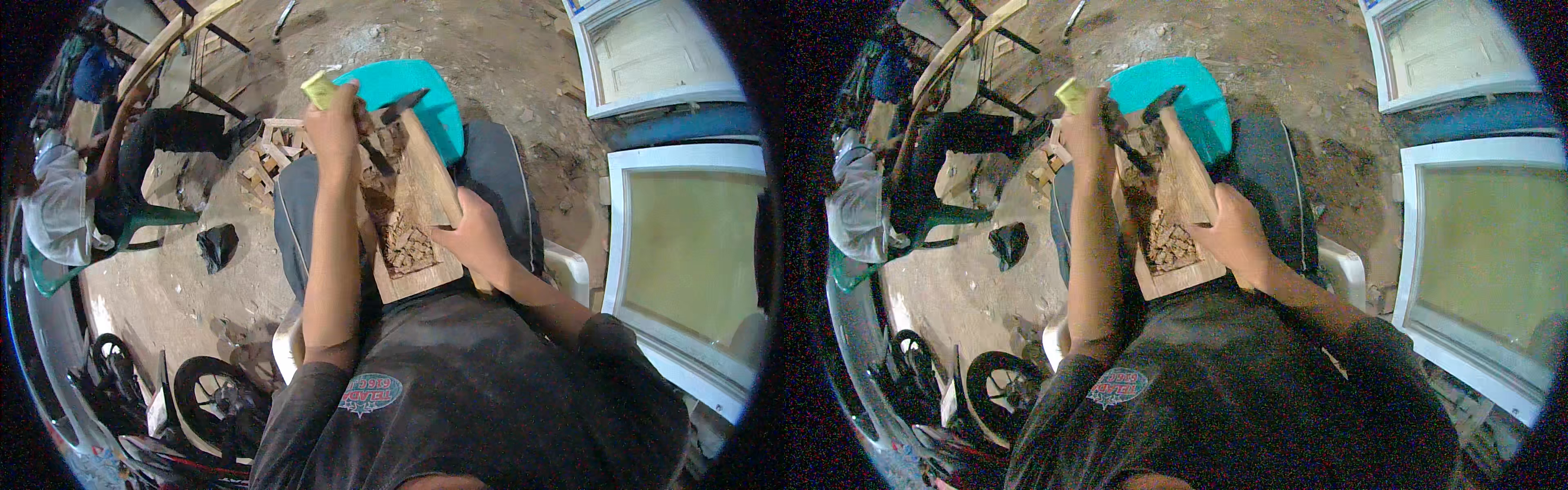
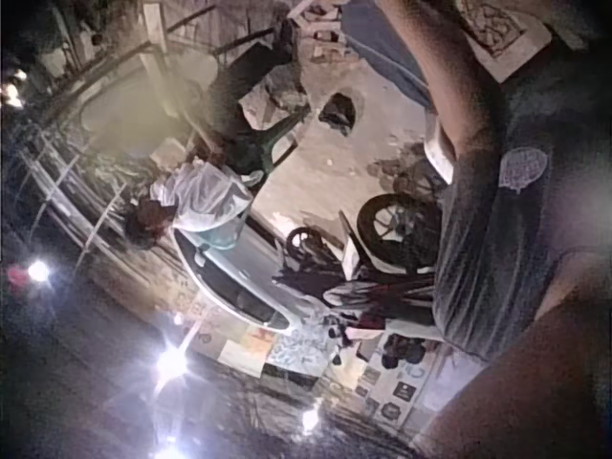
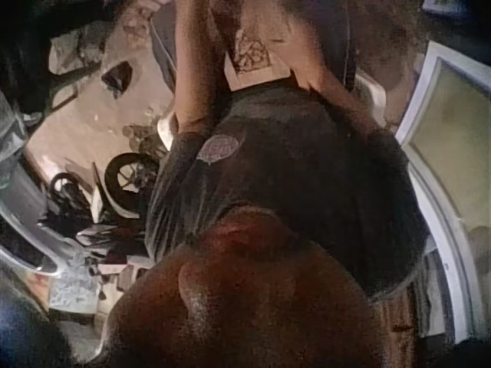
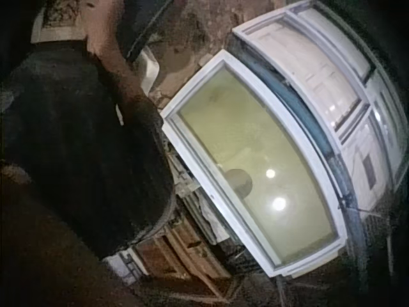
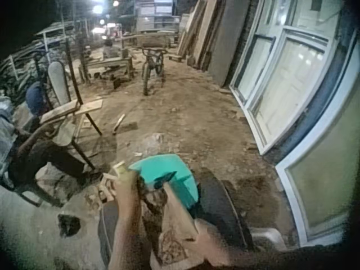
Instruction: The person carves a design into a block of wood using a chisel and a wooden mallet, striking the chisel repeatedly to remove wood chips.
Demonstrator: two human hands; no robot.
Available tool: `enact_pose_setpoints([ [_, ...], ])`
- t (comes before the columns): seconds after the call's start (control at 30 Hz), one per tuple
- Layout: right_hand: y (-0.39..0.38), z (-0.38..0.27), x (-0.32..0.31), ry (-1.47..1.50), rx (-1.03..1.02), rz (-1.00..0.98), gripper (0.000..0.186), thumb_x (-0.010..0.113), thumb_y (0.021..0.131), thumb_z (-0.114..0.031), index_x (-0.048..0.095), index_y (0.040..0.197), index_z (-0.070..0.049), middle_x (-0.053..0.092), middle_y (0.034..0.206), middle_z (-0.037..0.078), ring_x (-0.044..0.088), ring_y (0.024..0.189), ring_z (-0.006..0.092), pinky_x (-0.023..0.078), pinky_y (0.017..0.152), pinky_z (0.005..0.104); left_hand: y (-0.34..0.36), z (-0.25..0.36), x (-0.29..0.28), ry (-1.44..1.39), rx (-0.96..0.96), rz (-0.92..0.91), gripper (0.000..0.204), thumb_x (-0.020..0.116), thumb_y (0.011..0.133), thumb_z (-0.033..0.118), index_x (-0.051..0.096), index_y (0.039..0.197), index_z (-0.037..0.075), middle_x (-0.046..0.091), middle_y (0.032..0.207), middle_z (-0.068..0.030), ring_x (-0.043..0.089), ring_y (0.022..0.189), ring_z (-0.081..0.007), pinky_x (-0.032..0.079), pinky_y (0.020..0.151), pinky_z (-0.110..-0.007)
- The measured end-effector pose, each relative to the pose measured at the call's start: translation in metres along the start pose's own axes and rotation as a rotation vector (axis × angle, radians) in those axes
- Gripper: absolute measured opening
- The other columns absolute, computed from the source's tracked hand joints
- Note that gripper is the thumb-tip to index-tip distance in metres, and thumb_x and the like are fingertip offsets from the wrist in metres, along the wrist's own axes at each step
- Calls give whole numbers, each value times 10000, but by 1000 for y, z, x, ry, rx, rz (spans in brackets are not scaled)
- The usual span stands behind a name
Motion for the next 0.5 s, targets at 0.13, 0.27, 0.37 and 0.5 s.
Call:
enact_pose_setpoints([
  [0.13, 3, 17, -3, 100, 69, -28, 413, 803, 765, -263, 523, 891, 14, 568, 851, 223, 585, 829, 433, 475, 742, 472, -16, -13, 5, 91, 5, 19, 185, 722, 829, 180, 589, 766, 68, 580, 666, -5, 516, 555, -93, 396, 511, -265],
  [0.27, 10, 27, -30, 405, 295, -54, 345, 694, 915, -321, 542, 894, -13, 559, 664, 76, 593, 565, 199, 501, 553, 363, -24, -11, 14, 206, 67, -2, 201, 695, 851, 146, 560, 736, 51, 560, 607, -7, 502, 473, -83, 385, 439, -261],
  [0.37, 12, 22, -67, 351, 324, -63, 309, 636, 959, -342, 578, 983, -39, 524, 596, 1, 496, 422, 103, 425, 414, 279, -32, -4, 31, 351, 78, -84, 193, 692, 825, 149, 573, 717, 42, 555, 580, 5, 504, 493, -77, 392, 456, -267],
  [0.5, 17, 0, -95, 406, 240, -162, 255, 592, 986, -259, 571, 1085, -25, 541, 697, 33, 487, 461, 64, 390, 406, 234, -30, -31, 38, 333, 54, -220, 194, 690, 797, 148, 558, 704, 42, 553, 586, 4, 514, 513, -84, 395, 472, -276],
])
Point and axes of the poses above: each hand's wrist, its own y-axis towards the middle knuckle, its own x-axis out of the palm, z = x × y, the point moved 5 cm from there along y, towards the middle knuckle
